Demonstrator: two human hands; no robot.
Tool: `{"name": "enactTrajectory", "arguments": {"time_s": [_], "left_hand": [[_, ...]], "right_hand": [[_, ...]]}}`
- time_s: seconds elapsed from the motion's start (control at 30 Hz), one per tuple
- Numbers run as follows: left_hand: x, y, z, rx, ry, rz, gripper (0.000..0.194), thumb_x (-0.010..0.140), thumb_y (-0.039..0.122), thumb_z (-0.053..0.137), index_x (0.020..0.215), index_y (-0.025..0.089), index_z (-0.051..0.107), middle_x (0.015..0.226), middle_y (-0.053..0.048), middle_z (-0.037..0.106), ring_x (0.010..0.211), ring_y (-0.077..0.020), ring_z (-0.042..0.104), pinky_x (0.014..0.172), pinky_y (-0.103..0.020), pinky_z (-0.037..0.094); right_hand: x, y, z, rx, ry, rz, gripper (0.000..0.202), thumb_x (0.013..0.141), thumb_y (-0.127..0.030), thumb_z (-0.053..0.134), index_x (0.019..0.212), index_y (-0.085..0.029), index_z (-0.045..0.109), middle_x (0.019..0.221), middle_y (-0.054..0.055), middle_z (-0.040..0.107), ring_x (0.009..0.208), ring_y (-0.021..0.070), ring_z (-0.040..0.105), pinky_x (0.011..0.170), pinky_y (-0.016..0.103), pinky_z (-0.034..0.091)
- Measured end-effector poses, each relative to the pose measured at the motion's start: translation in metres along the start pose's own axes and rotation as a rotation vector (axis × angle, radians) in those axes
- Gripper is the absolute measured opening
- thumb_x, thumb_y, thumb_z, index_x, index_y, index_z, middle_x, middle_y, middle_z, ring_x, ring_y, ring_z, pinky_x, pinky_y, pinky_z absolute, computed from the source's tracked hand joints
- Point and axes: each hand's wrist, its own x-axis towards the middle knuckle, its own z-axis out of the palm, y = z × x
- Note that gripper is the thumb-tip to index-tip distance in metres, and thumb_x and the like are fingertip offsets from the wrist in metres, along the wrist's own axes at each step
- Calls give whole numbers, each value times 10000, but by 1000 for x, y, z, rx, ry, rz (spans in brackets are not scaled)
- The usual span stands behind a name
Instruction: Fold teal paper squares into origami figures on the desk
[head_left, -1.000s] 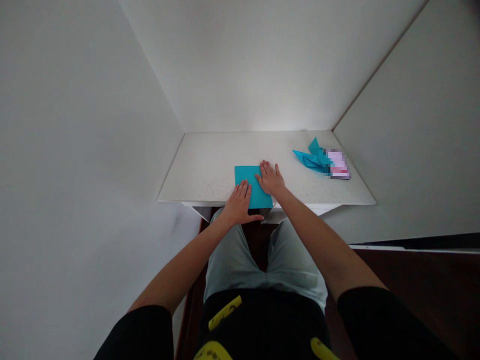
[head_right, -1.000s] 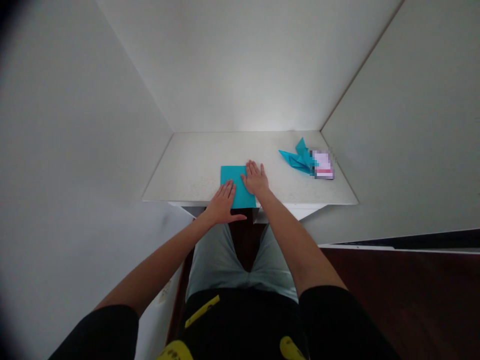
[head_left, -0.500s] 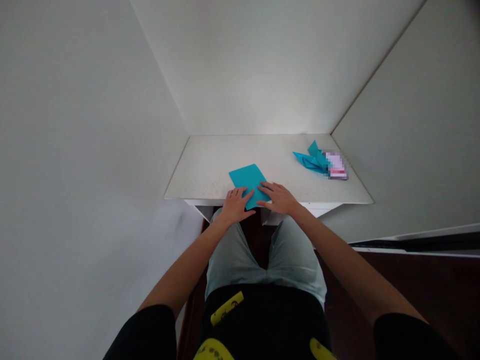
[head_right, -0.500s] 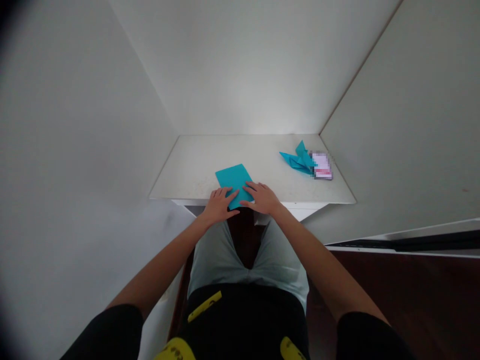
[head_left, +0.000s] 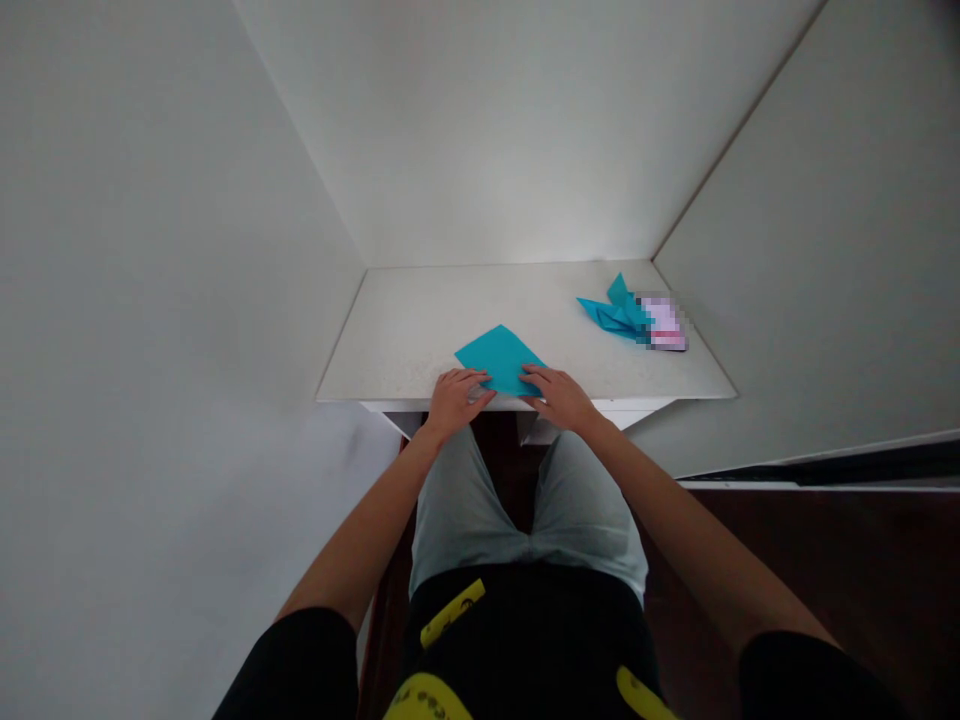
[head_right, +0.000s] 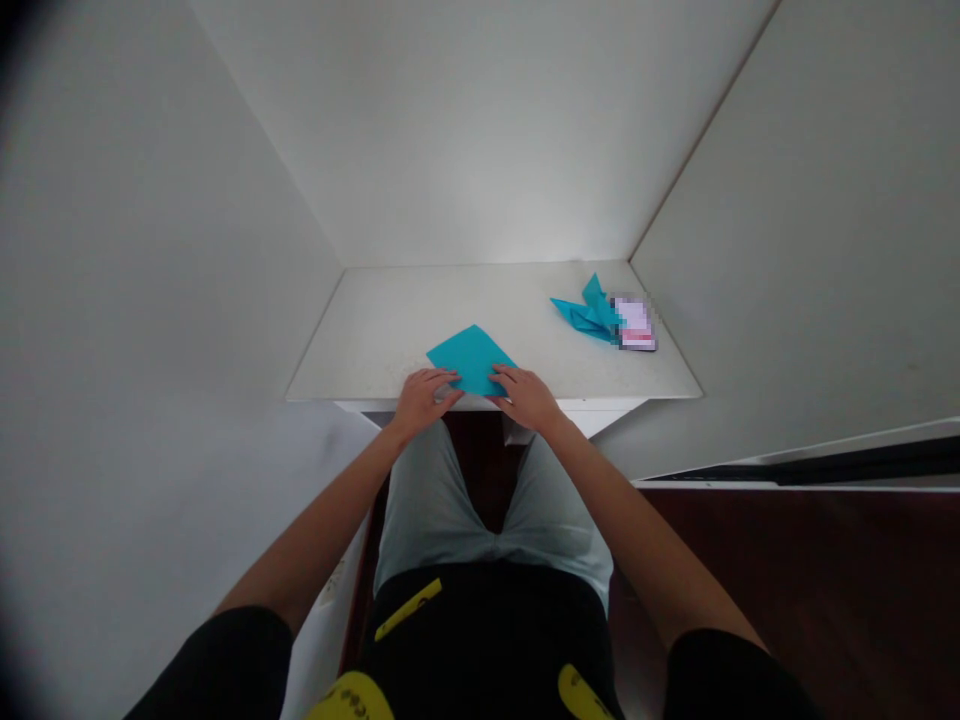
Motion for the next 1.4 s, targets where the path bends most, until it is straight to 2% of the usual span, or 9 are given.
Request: {"name": "enactTrajectory", "arguments": {"time_s": [0.13, 0.27, 0.4, 0.53, 0.83, 1.0, 1.17, 1.3, 1.4], "left_hand": [[10, 6, -1, -1, 10, -92, 312, 1085, 477, 606, 1259, 307, 802, 1298, -43, 798, 1249, -245, 684, 1137, -420, 485], [23, 12, 2, 34, 23, -151, 378, 1059, 501, 642, 1355, 296, 756, 1354, -78, 745, 1255, -278, 662, 1097, -427, 501], [27, 16, 6, 54, 9, -196, 524, 1042, 534, 646, 1511, 301, 656, 1509, -100, 642, 1337, -303, 621, 1109, -453, 499], [26, 17, 8, 70, -24, -194, 580, 1044, 535, 612, 1572, 297, 606, 1606, -89, 585, 1375, -322, 580, 1141, -486, 484], [22, 22, 13, 132, -13, -153, 516, 1050, 527, 560, 1533, 359, 629, 1667, -17, 556, 1486, -348, 466, 1246, -561, 372], [18, 38, 15, 201, 47, -159, 534, 1081, 575, 489, 1481, 268, 663, 1559, -120, 624, 1417, -370, 507, 1243, -581, 353], [9, 54, 13, 236, 1, -60, 574, 1105, 596, 411, 1455, 225, 675, 1429, -190, 658, 1400, -360, 542, 1284, -576, 308], [-4, 46, 10, 194, -86, 74, 622, 1046, 630, 560, 1514, 227, 634, 1592, -181, 569, 1582, -357, 408, 1322, -555, 274], [-10, 34, 4, 147, -160, 189, 541, 1039, 486, 632, 1539, 280, 622, 1672, -116, 524, 1598, -322, 409, 1318, -529, 291]], "right_hand": [[5, 1, 2, 40, 26, 132, 507, 1139, -441, 399, 1479, -169, 658, 1511, 153, 689, 1386, 315, 649, 1168, 479, 503], [13, -10, 1, -17, 77, 234, 580, 1124, -373, 418, 1660, -157, 468, 1552, 174, 649, 1372, 344, 642, 1128, 491, 517], [10, -34, 8, -88, 88, 145, 552, 1140, -368, 377, 1643, -185, 514, 1696, 135, 516, 1529, 315, 519, 1288, 512, 376], [0, -48, 25, -77, 24, 45, 693, 1143, -526, 360, 1691, -106, 426, 1763, 176, 382, 1656, 312, 340, 1362, 549, 258], [-35, 4, 16, -123, 1, 168, 892, 1105, -686, 312, 1768, -99, 204, 1790, 212, 276, 1671, 375, 287, 1362, 647, 214], [-41, 0, 6, -162, 99, 270, 907, 1113, -679, 261, 1749, -33, 231, 1780, 257, 268, 1670, 405, 279, 1361, 686, 150], [-26, -29, 13, -87, -21, 177, 780, 1134, -634, 279, 1729, -138, 362, 1797, 171, 291, 1683, 344, 263, 1359, 623, 235], [-24, -15, 12, -66, -34, 187, 689, 1154, -546, 272, 1694, -150, 437, 1774, 144, 371, 1662, 325, 327, 1346, 590, 284], [-26, 6, 8, -99, -7, 202, 632, 1158, -457, 285, 1677, -144, 463, 1763, 153, 393, 1620, 320, 411, 1324, 576, 329]]}}
